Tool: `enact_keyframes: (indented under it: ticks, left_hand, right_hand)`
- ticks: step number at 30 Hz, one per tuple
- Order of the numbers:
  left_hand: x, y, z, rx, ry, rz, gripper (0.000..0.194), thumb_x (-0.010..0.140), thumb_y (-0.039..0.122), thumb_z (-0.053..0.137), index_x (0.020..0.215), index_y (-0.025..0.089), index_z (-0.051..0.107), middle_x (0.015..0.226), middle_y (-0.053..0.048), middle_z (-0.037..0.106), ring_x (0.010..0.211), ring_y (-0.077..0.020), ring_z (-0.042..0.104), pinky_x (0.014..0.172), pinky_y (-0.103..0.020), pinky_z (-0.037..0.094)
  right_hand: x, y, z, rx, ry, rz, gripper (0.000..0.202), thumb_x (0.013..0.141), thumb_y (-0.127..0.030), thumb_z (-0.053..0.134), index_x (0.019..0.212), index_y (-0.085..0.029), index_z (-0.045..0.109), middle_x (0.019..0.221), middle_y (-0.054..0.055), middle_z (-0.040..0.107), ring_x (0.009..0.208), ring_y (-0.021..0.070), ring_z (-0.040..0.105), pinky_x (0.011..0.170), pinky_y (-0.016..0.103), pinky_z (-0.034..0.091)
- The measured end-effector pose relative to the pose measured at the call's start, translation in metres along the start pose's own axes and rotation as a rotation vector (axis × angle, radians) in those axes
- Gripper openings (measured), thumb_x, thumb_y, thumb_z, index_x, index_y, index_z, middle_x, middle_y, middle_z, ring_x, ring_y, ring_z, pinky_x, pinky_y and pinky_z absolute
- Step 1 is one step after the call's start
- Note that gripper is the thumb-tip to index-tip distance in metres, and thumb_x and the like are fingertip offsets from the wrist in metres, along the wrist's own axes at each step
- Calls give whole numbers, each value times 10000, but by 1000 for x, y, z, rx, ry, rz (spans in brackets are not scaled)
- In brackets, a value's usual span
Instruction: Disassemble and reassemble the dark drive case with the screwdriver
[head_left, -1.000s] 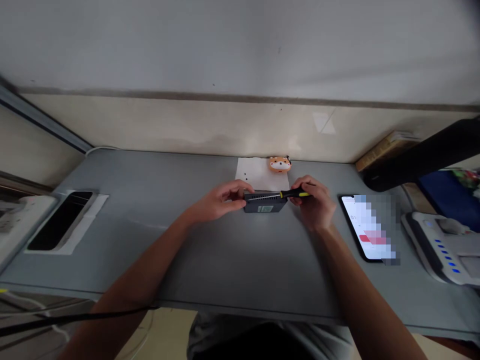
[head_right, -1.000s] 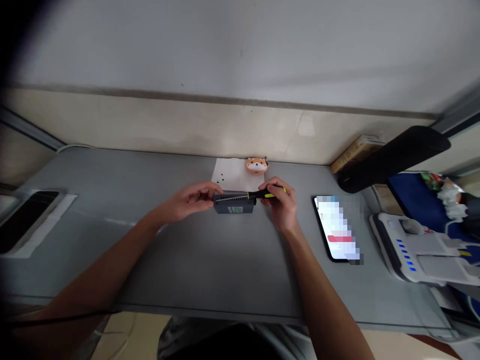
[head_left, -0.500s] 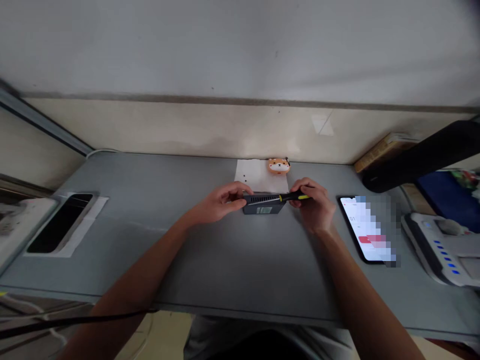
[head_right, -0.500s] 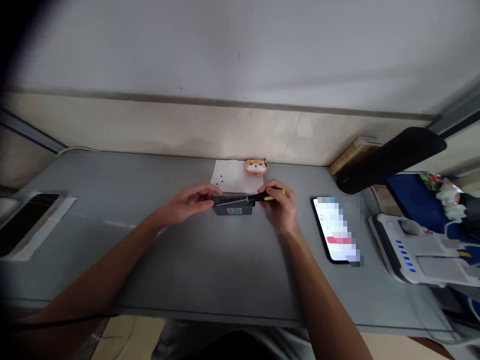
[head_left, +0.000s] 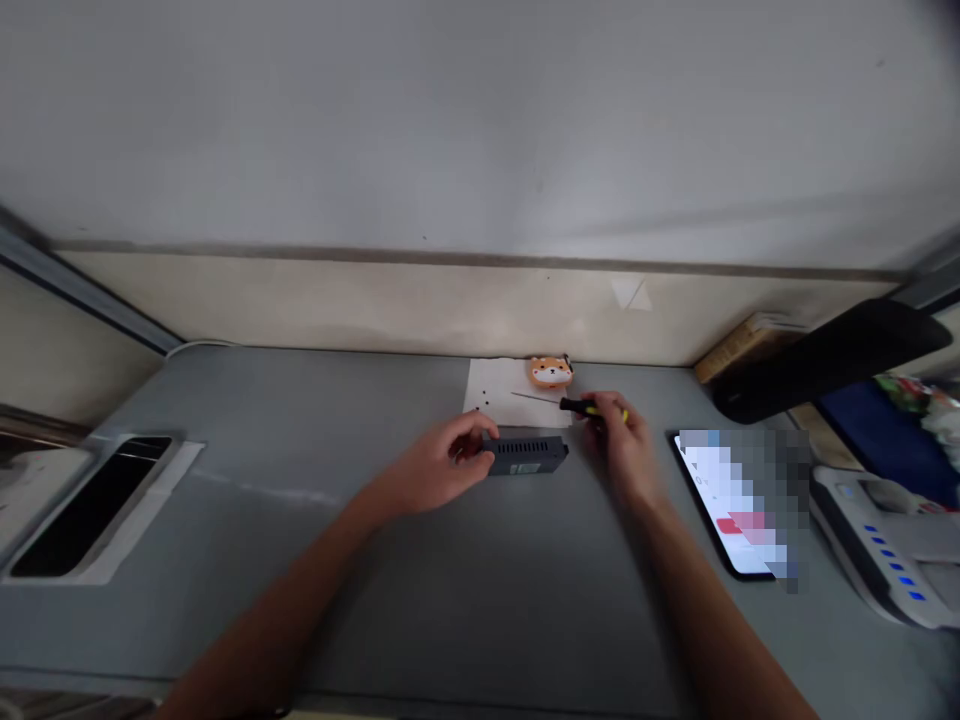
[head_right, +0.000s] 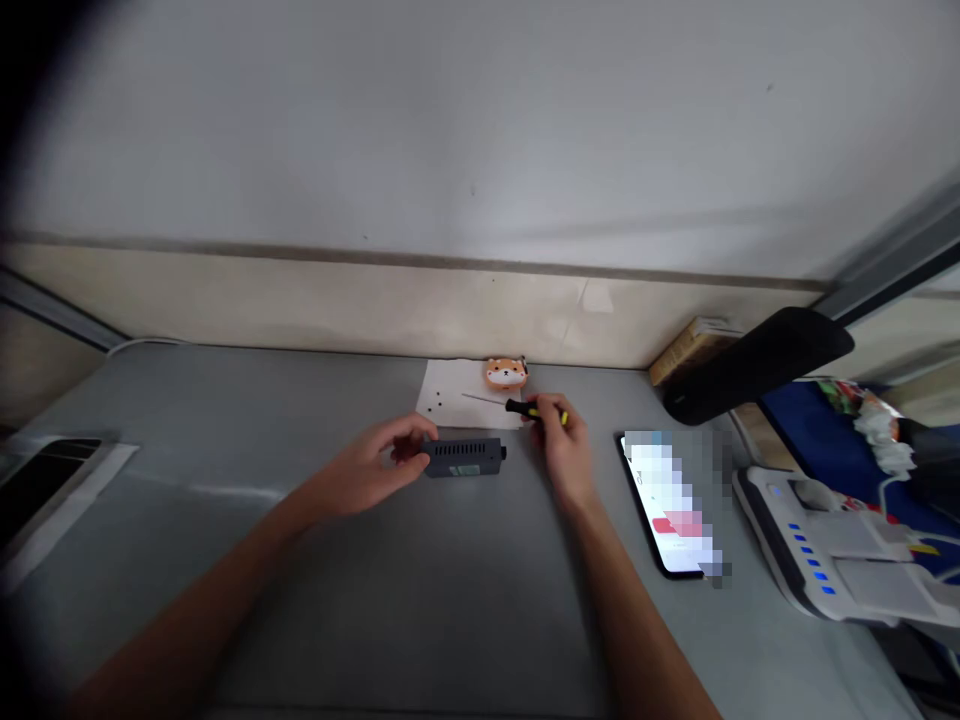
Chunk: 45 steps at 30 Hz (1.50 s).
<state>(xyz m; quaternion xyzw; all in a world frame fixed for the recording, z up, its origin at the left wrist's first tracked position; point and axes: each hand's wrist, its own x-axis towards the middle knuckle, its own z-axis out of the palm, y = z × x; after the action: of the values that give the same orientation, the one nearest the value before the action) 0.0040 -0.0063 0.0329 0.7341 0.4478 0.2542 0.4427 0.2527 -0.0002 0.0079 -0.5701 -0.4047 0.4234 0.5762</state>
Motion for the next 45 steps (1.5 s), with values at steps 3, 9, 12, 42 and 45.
enact_keyframes:
  ticks: [3, 9, 12, 42, 45]
  left_hand:
    - [-1, 1, 0, 41, 4, 0, 147, 870, 322, 536, 969, 238, 604, 741, 39, 507, 689, -141, 490, 665, -268, 425]
    - [-2, 2, -1, 104, 20, 23, 151, 872, 321, 522, 963, 234, 605, 740, 31, 548, 667, -144, 520, 636, -265, 439]
    - [-2, -2, 4, 229, 82, 113, 155, 881, 293, 505, 980, 229, 606, 764, 15, 595, 678, -157, 558, 648, -279, 476]
    - [-2, -12, 47, 645, 405, 684, 336, 907, 52, 468, 1187, 192, 589, 1143, -106, 710, 1057, -232, 685, 928, -380, 540]
    - [0, -9, 52, 677, 431, 694, 270, 959, 98, 469, 1178, 190, 597, 1138, -107, 733, 1071, -233, 692, 952, -395, 520]
  right_hand:
    - [-1, 8, 6, -212, -94, -124, 407, 854, -593, 635, 992, -223, 734, 860, 45, 733, 649, 166, 570, 607, 302, 452]
    - [-7, 11, 7, -305, -250, -212, 365, 894, -551, 612, 1036, -242, 744, 1063, 81, 781, 977, 250, 695, 876, 385, 525]
    - [-8, 10, 6, -318, -261, -199, 374, 897, -556, 603, 1035, -240, 748, 1069, 83, 786, 984, 251, 705, 894, 392, 533]
    - [3, -12, -19, 100, -88, 29, 246, 702, -465, 654, 699, -219, 653, 738, 12, 651, 505, 111, 455, 494, 285, 387]
    - [6, -13, -24, 150, -30, 12, 193, 672, -414, 635, 657, -224, 612, 677, 7, 608, 476, 112, 422, 463, 292, 344]
